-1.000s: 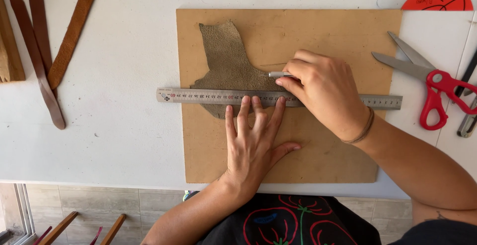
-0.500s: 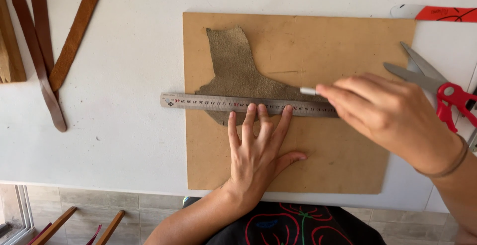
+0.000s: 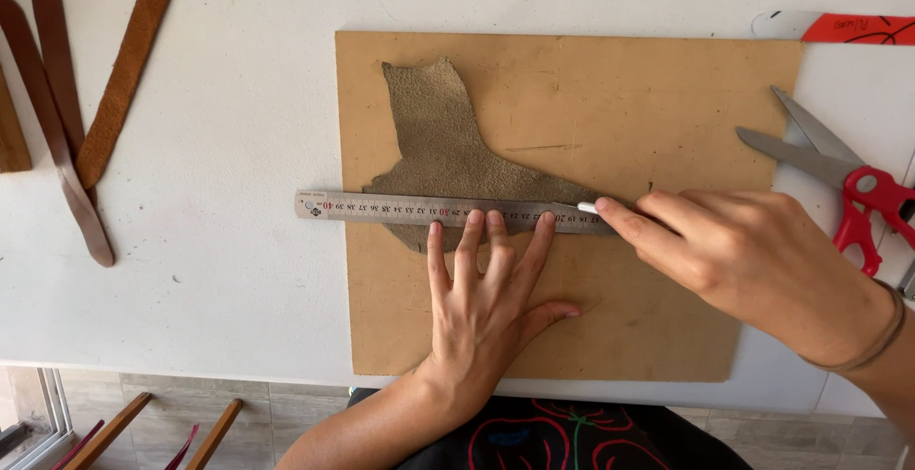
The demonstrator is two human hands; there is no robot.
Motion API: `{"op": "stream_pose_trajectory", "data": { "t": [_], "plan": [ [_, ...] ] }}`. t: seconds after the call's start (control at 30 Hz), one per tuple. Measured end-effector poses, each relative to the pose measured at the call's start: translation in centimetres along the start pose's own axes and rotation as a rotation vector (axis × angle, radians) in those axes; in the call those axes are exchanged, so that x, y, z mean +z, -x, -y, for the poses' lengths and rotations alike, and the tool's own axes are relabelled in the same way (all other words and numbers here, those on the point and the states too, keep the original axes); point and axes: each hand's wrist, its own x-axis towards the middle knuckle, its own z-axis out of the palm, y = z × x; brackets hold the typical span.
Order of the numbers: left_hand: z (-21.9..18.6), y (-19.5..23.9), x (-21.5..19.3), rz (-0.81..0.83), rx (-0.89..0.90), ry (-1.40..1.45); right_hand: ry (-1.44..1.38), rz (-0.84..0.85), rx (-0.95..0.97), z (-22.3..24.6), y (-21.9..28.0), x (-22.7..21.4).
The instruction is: The person is sorting through leather scraps, using a ruler and a white pen to mark cutting lines, and then cutting the leather with scissors.
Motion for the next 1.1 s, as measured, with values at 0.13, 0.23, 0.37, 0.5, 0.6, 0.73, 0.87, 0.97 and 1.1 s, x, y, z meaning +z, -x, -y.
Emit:
{"op": "stream_pose_trajectory", "data": {
  "t": [0.13, 0.23, 0.37, 0.5, 0.6, 0.73, 0.87, 0.97, 1.1],
  "plan": [
    [0.1, 0.0, 0.0, 0.007, 0.008, 0.020, 0.022, 0.043, -0.030, 0.1, -0.1, 0.0],
    [0.1, 0.0, 0.0, 0.006, 0.011, 0.018, 0.031, 0.082, -0.038, 0.3, -0.1, 0.0],
    [0.2, -0.1, 0.0, -0.009, 0.012, 0.036, 0.175, 0.185, -0.064, 1.0, 0.0, -0.2],
    [0.3, 0.0, 0.2, -0.016, 0.013, 0.026, 0.241, 0.276, -0.085, 1.4, 0.2, -0.9],
    [0.3, -0.1, 0.1, -0.007, 0.015, 0.017, 0.296, 0.328, -0.111, 1.2, 0.3, -1.0],
    [0.3, -0.1, 0.0, -0.006, 0.011, 0.018, 0.318, 0.409, -0.141, 1.1, 0.4, -1.8],
    [0.3, -0.2, 0.0, -0.006, 0.015, 0.011, 0.359, 0.419, -0.159, 0.9, 0.5, -2.2],
    [0.3, -0.2, -0.1, -0.005, 0.017, 0.007, 0.329, 0.468, -0.156, 0.7, 1.0, -2.1],
    [0.3, -0.2, -0.1, -0.006, 0.014, 0.005, 0.330, 0.468, -0.144, 0.6, 1.6, -1.8]
  ]
}}
